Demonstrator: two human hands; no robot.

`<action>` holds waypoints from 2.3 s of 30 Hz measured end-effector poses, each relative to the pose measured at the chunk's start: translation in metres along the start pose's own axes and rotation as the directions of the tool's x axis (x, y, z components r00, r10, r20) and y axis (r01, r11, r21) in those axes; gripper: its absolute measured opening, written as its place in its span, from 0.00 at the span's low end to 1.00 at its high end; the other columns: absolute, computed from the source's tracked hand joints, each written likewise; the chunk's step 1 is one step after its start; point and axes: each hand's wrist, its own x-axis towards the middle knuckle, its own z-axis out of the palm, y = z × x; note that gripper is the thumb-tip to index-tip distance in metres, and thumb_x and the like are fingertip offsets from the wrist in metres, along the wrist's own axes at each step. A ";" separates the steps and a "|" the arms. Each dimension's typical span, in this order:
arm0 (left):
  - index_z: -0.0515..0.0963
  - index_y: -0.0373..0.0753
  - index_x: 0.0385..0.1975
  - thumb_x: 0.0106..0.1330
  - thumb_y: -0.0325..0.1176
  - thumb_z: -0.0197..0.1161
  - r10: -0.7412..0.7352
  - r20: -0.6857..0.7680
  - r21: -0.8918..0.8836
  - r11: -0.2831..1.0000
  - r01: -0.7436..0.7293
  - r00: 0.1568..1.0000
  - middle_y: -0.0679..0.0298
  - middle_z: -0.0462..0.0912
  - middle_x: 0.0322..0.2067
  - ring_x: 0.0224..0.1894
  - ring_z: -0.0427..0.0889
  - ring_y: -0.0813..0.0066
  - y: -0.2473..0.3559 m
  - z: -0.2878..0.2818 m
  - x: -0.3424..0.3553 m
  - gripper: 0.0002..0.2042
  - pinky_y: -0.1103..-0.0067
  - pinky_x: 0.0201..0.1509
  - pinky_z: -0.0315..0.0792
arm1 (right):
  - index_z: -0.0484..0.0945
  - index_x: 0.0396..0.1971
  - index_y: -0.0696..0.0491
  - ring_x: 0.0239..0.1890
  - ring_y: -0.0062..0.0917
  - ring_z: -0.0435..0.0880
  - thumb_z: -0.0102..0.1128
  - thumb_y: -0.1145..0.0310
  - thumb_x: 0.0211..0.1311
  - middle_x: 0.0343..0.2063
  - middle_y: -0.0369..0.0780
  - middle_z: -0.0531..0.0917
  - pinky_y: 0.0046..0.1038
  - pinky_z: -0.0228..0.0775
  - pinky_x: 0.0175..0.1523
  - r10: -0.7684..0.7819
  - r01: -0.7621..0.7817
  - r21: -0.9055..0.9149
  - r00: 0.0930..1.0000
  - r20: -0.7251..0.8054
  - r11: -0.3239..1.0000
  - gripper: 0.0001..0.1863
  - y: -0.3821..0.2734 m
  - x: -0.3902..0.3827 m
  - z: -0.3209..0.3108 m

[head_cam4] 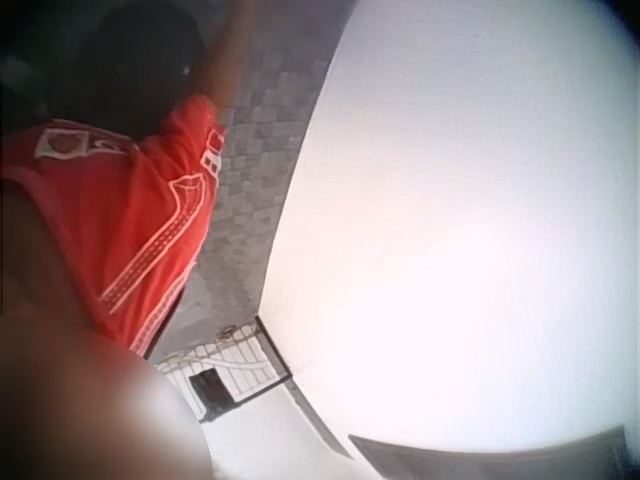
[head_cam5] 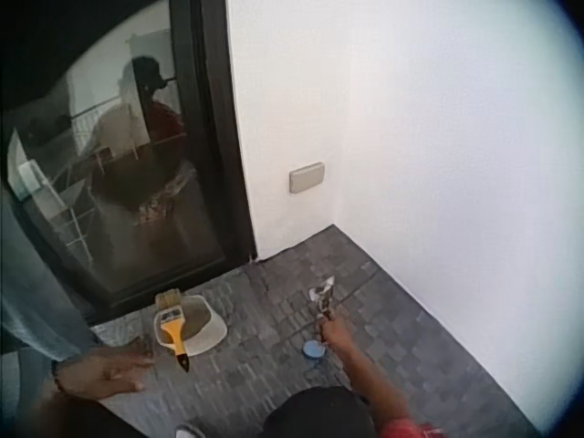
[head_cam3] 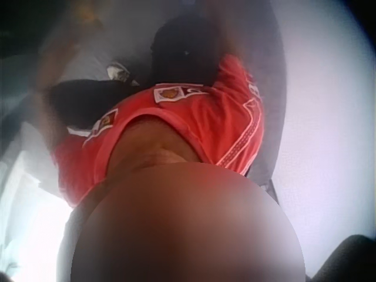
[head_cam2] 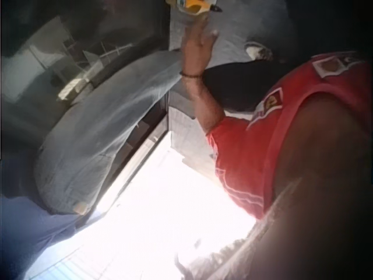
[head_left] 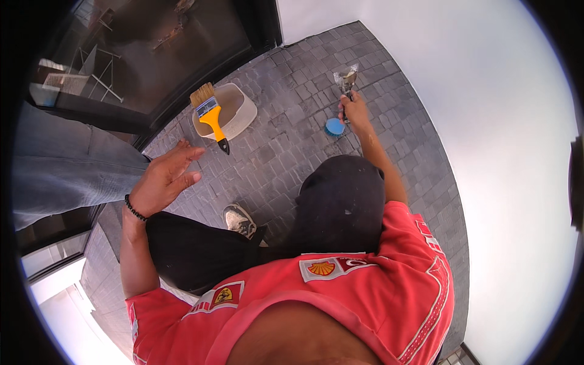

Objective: The person kneels on a tiled floor and uses a blue sponge to rub grout into the joints between tiles. They then use a putty knife to scrape excess grout from the tile surface and a brush to sweep the area clean.

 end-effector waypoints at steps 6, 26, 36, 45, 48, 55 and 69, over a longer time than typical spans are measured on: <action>0.74 0.34 0.59 0.67 0.38 0.68 -0.003 -0.023 0.026 1.000 0.004 1.000 0.53 0.82 0.49 0.52 0.81 0.61 -0.011 0.000 -0.012 0.24 0.70 0.60 0.70 | 0.71 0.39 0.58 0.16 0.23 0.73 0.53 0.67 0.72 0.23 0.38 0.73 0.29 0.64 0.15 0.096 -0.094 -0.022 0.992 0.083 0.995 0.08 0.027 0.008 0.023; 0.75 0.31 0.58 0.66 0.40 0.68 -0.074 -0.053 -0.120 0.990 0.067 0.996 0.52 0.82 0.48 0.49 0.80 0.62 -0.015 -0.003 -0.009 0.25 0.70 0.58 0.71 | 0.69 0.36 0.60 0.14 0.25 0.73 0.51 0.72 0.70 0.21 0.39 0.72 0.31 0.63 0.15 0.121 -0.122 0.011 0.991 0.049 0.992 0.07 0.035 0.023 0.037; 0.75 0.30 0.57 0.65 0.39 0.69 -0.053 -0.045 -0.036 0.998 0.052 0.998 0.54 0.82 0.50 0.50 0.80 0.64 -0.022 -0.004 -0.003 0.24 0.70 0.59 0.71 | 0.69 0.36 0.60 0.15 0.25 0.72 0.51 0.73 0.68 0.20 0.39 0.71 0.31 0.62 0.15 0.151 -0.151 -0.001 0.988 0.013 0.988 0.06 0.032 0.024 0.040; 0.75 0.30 0.57 0.65 0.40 0.68 -0.060 -0.046 -0.044 0.997 0.058 0.997 0.54 0.82 0.51 0.51 0.80 0.64 -0.020 -0.003 -0.002 0.25 0.70 0.60 0.71 | 0.69 0.36 0.61 0.14 0.26 0.72 0.53 0.73 0.67 0.19 0.39 0.72 0.32 0.61 0.14 0.147 -0.147 -0.011 0.989 0.004 0.989 0.07 0.034 0.029 0.040; 0.75 0.30 0.57 0.65 0.41 0.68 -0.069 -0.041 -0.045 0.997 0.067 0.997 0.54 0.82 0.52 0.51 0.80 0.64 -0.021 -0.002 -0.002 0.25 0.70 0.60 0.71 | 0.70 0.37 0.62 0.14 0.27 0.72 0.53 0.73 0.66 0.19 0.40 0.72 0.32 0.61 0.14 0.145 -0.145 -0.023 0.989 -0.009 0.989 0.06 0.036 0.031 0.040; 0.74 0.30 0.59 0.67 0.41 0.68 -0.039 -0.024 -0.047 0.998 0.038 0.999 0.53 0.81 0.54 0.56 0.79 0.63 -0.025 -0.004 -0.002 0.26 0.70 0.63 0.69 | 0.72 0.37 0.61 0.16 0.27 0.74 0.54 0.74 0.66 0.21 0.40 0.73 0.32 0.62 0.14 0.235 -0.236 0.062 0.972 0.021 0.970 0.06 0.030 0.030 0.028; 0.72 0.33 0.62 0.67 0.42 0.67 -0.065 -0.006 -0.111 0.992 0.064 0.998 0.55 0.81 0.51 0.54 0.78 0.64 -0.017 -0.004 0.003 0.27 0.70 0.62 0.70 | 0.72 0.40 0.60 0.16 0.21 0.73 0.55 0.71 0.69 0.20 0.37 0.73 0.28 0.64 0.14 0.111 -0.082 -0.236 0.987 0.113 0.968 0.07 0.040 0.035 0.010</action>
